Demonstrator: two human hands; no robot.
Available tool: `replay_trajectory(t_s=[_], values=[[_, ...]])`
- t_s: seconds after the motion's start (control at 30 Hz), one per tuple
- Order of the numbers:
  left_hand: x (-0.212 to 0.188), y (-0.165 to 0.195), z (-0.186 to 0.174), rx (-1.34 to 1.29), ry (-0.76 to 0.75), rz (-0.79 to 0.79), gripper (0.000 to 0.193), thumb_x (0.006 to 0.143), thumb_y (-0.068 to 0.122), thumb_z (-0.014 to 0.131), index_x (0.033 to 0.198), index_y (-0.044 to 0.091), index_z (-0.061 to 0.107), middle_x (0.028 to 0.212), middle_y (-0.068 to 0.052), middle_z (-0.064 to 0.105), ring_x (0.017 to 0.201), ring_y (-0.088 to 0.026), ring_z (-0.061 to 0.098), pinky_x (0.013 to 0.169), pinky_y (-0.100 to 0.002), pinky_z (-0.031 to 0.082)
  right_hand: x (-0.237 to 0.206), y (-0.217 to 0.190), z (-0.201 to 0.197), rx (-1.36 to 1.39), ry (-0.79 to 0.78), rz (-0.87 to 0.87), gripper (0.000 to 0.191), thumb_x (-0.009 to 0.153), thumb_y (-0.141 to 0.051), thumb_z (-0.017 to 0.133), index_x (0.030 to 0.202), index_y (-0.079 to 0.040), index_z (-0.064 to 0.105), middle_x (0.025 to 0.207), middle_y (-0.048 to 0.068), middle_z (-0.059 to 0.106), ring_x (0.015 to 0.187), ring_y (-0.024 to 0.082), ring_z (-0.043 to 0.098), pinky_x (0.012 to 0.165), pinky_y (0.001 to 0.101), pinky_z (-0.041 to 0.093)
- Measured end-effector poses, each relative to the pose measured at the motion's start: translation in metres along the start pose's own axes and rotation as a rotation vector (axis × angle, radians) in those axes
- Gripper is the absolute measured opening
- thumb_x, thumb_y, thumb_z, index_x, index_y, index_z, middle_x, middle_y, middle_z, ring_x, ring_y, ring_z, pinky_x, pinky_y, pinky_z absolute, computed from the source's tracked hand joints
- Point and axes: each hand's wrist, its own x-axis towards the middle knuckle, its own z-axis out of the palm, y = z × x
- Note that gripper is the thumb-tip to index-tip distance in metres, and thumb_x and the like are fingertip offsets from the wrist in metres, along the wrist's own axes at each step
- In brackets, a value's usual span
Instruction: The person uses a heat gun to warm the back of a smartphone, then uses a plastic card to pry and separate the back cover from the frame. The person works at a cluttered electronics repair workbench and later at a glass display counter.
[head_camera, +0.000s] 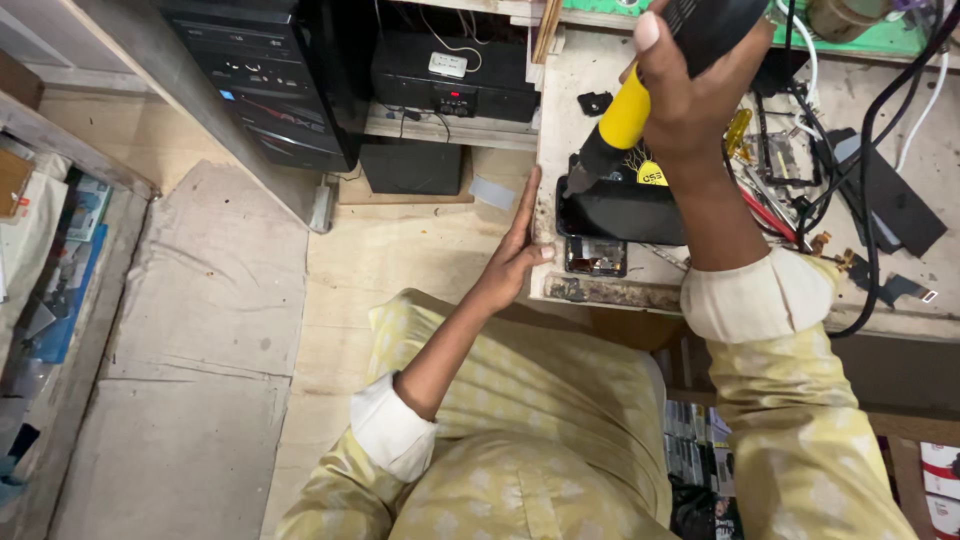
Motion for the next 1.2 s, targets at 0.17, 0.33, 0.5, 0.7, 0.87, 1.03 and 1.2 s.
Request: replay_trajectory(t_s=[0.17,0.33,0.5,0.7,0.87,1.03,1.2], values=[[-0.001,-0.007,-0.002,0.032,-0.001,0.022,0.100,0.088,0.020,0.057,0.170,0.012,0.000,0.180,-0.011,-0.003,0.167,-0.025,-0.003,0.135,-0.040,0.000,-0.009,-0.018,0.007,-0.026,-0.026,-0.018,0.050,0.112,-0.008,0.071,0.139,-0.005,0.029,0.118,0.011,0.063,0.087,0.016,0.065,0.080,0.0290,0.057],[-0.001,-0.013,-0.003,0.050,0.000,0.019,0.102,0.086,0.021,0.057,0.169,0.011,0.000,0.179,-0.011,-0.003,0.167,-0.026,-0.004,0.135,-0.040,0.000,-0.010,-0.022,0.009,-0.018,-0.045,-0.017,0.050,0.114,-0.008,0.071,0.142,-0.006,0.029,0.119,0.011,0.063,0.085,0.016,0.065,0.080,0.0284,0.056],[-0.002,-0.015,-0.003,0.035,-0.004,0.033,0.101,0.087,0.023,0.056,0.170,0.011,0.000,0.180,-0.011,-0.003,0.168,-0.026,-0.004,0.136,-0.040,-0.001,-0.014,-0.024,0.009,0.008,-0.034,0.003,0.050,0.113,-0.009,0.071,0.139,-0.006,0.028,0.119,0.011,0.063,0.085,0.016,0.066,0.078,0.0285,0.058],[-0.002,-0.014,-0.003,0.062,0.006,0.024,0.101,0.087,0.026,0.058,0.169,0.011,0.001,0.179,-0.012,-0.001,0.167,-0.026,-0.004,0.135,-0.041,0.000,-0.014,-0.020,0.006,-0.030,-0.034,-0.026,0.048,0.114,-0.009,0.071,0.139,-0.006,0.030,0.118,0.012,0.064,0.085,0.016,0.064,0.078,0.0283,0.055],[-0.003,-0.014,-0.002,0.075,0.022,0.026,0.101,0.087,0.029,0.057,0.170,0.011,0.002,0.180,-0.012,0.000,0.168,-0.027,-0.002,0.136,-0.041,0.000,-0.019,-0.019,0.005,0.008,-0.055,-0.014,0.048,0.115,-0.010,0.071,0.139,-0.005,0.030,0.118,0.011,0.064,0.084,0.015,0.062,0.078,0.0278,0.055],[-0.001,-0.015,-0.001,0.075,0.025,0.006,0.104,0.085,0.030,0.058,0.170,0.011,0.002,0.179,-0.013,0.000,0.167,-0.027,-0.002,0.135,-0.042,0.001,-0.019,-0.025,0.006,0.026,-0.066,-0.006,0.049,0.114,-0.012,0.073,0.138,-0.005,0.031,0.118,0.011,0.064,0.085,0.017,0.066,0.077,0.0290,0.058],[-0.002,-0.016,-0.002,0.059,0.018,0.017,0.103,0.085,0.029,0.058,0.170,0.011,0.002,0.180,-0.012,0.000,0.168,-0.027,-0.002,0.136,-0.042,0.000,-0.021,-0.030,0.009,0.081,-0.075,0.025,0.052,0.113,-0.014,0.074,0.138,-0.006,0.029,0.119,0.012,0.063,0.082,0.017,0.066,0.075,0.0302,0.059]])
